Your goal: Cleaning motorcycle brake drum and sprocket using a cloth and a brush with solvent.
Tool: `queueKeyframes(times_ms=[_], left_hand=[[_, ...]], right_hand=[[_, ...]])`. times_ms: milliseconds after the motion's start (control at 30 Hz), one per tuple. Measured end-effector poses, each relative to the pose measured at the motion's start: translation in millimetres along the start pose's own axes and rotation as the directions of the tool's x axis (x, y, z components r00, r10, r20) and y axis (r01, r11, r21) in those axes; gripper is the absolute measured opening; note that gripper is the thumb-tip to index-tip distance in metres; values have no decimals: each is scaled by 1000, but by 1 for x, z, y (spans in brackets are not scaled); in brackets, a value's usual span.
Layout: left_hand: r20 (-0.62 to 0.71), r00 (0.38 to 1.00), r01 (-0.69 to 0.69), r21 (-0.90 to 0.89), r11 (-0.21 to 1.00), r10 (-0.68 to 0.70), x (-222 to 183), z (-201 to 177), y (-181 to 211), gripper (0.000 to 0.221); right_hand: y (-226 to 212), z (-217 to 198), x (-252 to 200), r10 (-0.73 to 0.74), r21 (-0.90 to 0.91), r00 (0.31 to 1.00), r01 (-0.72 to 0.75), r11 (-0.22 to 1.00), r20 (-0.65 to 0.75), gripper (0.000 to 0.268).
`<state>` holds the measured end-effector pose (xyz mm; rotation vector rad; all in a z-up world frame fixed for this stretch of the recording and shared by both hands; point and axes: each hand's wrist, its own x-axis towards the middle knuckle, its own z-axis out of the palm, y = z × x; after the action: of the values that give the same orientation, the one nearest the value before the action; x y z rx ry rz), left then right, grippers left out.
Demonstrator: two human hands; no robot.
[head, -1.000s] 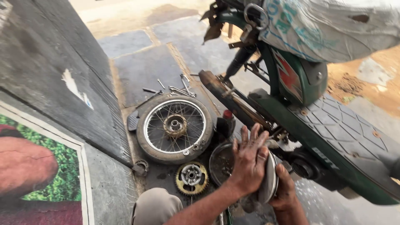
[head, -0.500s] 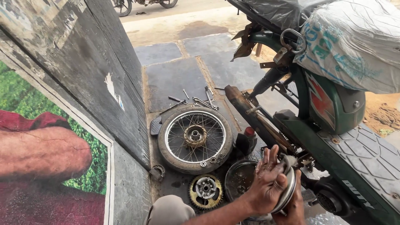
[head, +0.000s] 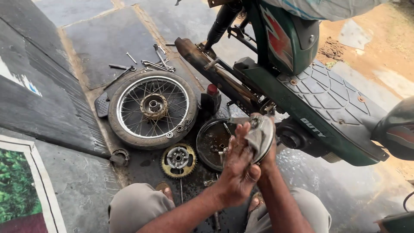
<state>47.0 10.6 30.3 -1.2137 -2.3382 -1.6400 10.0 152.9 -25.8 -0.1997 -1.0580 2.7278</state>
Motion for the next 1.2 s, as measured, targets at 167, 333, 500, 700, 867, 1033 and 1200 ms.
queueKeyframes(times_ms=[167, 333, 500, 700, 867, 1033, 1200], left_hand=[[20, 1000, -21, 161, 987, 18, 23, 4, -3, 84], [47, 999, -36, 382, 923, 20, 57, -2, 3, 82], [78, 974, 159, 444, 882, -215, 85, -22, -2, 62], [-124, 976, 204, 214, 955, -180, 70, 11, -13, 49], [-64, 994, -69, 249, 966, 87, 14, 35, -17, 52], [-28, 996, -69, 345, 936, 84, -6, 31, -24, 62], [71, 946, 297, 190, 936, -315, 14, 16, -31, 90]], right_hand=[[-15, 19, -5, 144, 71, 956, -130, 989, -256, 64], [-15, 42, -25, 189, 62, 964, -181, 982, -186, 61], [-17, 26, -29, 197, 60, 979, -194, 979, -46, 60], [-6, -10, -20, 204, 187, 978, -191, 964, -51, 57], [-12, -36, 2, -181, 229, 835, 67, 971, 520, 54], [-16, -38, 5, -118, 428, 804, -181, 886, 583, 57], [-25, -14, -13, -94, 457, 868, -163, 874, 488, 54]])
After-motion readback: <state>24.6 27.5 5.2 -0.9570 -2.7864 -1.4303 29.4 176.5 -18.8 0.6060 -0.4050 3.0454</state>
